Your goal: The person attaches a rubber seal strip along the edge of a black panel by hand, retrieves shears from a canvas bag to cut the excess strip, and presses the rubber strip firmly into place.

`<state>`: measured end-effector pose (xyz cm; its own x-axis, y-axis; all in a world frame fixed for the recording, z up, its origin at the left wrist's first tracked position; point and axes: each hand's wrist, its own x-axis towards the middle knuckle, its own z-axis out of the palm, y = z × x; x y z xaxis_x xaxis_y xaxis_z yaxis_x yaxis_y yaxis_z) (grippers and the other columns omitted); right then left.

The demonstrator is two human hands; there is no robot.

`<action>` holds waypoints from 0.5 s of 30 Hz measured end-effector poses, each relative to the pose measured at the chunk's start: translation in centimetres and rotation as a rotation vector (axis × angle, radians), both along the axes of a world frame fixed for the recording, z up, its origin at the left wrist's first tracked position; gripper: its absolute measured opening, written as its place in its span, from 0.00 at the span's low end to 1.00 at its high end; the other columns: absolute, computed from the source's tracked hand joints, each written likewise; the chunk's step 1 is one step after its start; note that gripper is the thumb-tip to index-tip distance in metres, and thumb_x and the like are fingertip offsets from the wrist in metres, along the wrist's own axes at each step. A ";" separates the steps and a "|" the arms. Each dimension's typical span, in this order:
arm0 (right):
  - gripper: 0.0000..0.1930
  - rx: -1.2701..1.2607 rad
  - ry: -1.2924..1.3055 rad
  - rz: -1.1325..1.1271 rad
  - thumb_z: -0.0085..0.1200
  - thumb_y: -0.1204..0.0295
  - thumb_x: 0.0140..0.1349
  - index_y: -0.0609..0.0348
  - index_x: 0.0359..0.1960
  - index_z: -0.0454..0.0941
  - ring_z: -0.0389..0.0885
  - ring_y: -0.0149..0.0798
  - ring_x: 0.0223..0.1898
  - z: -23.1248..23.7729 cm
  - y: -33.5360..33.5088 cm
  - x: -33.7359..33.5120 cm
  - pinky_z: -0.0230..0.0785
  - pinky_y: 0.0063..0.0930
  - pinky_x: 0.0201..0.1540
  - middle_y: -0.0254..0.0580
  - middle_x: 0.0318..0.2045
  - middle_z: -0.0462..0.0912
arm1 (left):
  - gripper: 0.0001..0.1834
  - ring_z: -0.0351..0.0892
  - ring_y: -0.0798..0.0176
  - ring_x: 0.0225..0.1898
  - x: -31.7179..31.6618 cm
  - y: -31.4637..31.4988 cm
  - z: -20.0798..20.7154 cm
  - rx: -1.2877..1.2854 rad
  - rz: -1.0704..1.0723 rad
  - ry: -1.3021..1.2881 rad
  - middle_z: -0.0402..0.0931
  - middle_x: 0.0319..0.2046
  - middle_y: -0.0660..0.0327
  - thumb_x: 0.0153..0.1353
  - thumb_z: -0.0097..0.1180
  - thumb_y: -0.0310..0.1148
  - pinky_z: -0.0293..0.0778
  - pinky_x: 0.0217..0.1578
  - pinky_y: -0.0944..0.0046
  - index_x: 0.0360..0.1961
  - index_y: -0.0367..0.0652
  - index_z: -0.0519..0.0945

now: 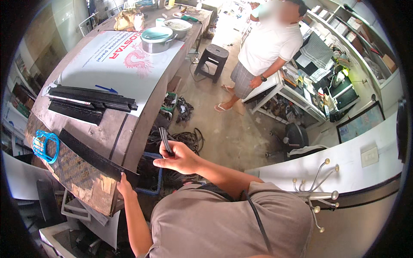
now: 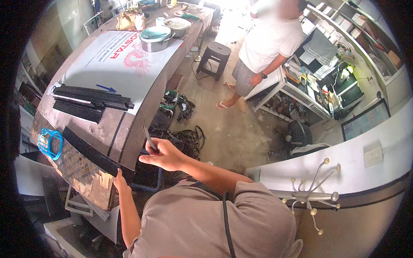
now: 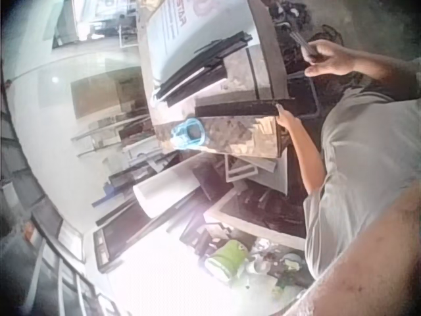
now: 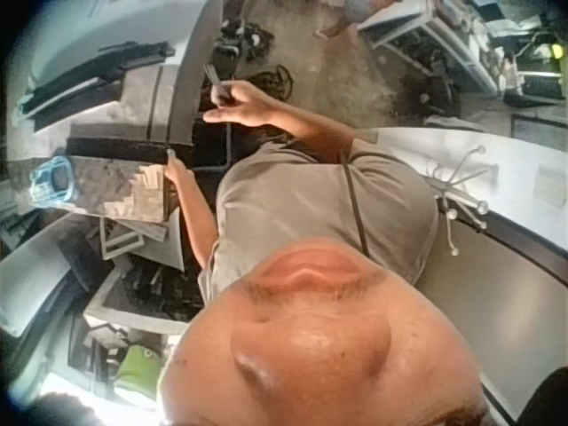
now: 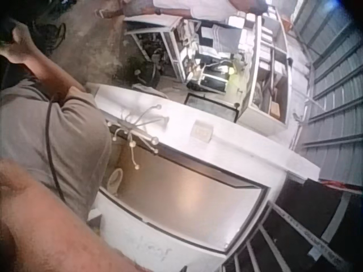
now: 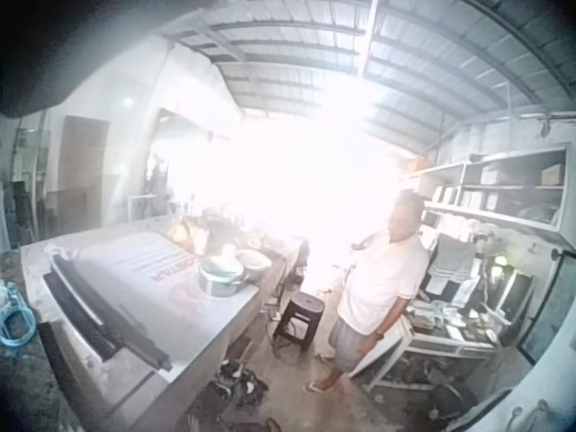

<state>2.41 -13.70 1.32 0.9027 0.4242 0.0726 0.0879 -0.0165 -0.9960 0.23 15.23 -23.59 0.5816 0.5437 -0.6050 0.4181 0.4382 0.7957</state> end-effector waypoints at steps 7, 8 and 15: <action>0.13 -0.123 0.137 -0.035 0.65 0.68 0.61 0.53 0.22 0.74 0.64 0.19 0.24 0.0 2.5 0.9 0.57 0.21 0.26 0.21 0.20 0.70 | 0.27 0.79 0.54 0.50 -12.2 4.6 4.8 -0.005 0.062 0.039 0.78 0.51 0.50 0.62 0.60 0.38 0.72 0.54 0.59 0.57 0.30 0.73; 0.13 -0.086 0.222 -0.078 0.65 0.69 0.61 0.52 0.21 0.73 0.64 0.19 0.23 0.4 2.3 0.6 0.56 0.21 0.25 0.21 0.19 0.69 | 0.30 0.78 0.53 0.52 -14.2 4.9 5.2 0.069 -0.029 0.104 0.77 0.53 0.48 0.61 0.61 0.40 0.70 0.56 0.60 0.57 0.27 0.73; 0.16 -0.017 0.254 0.111 0.60 0.72 0.65 0.50 0.23 0.64 0.56 0.19 0.18 -4.5 2.8 1.9 0.49 0.18 0.20 0.23 0.19 0.63 | 0.30 0.79 0.59 0.44 -20.9 4.3 3.2 0.342 0.081 0.185 0.82 0.40 0.53 0.58 0.64 0.45 0.72 0.49 0.61 0.51 0.28 0.75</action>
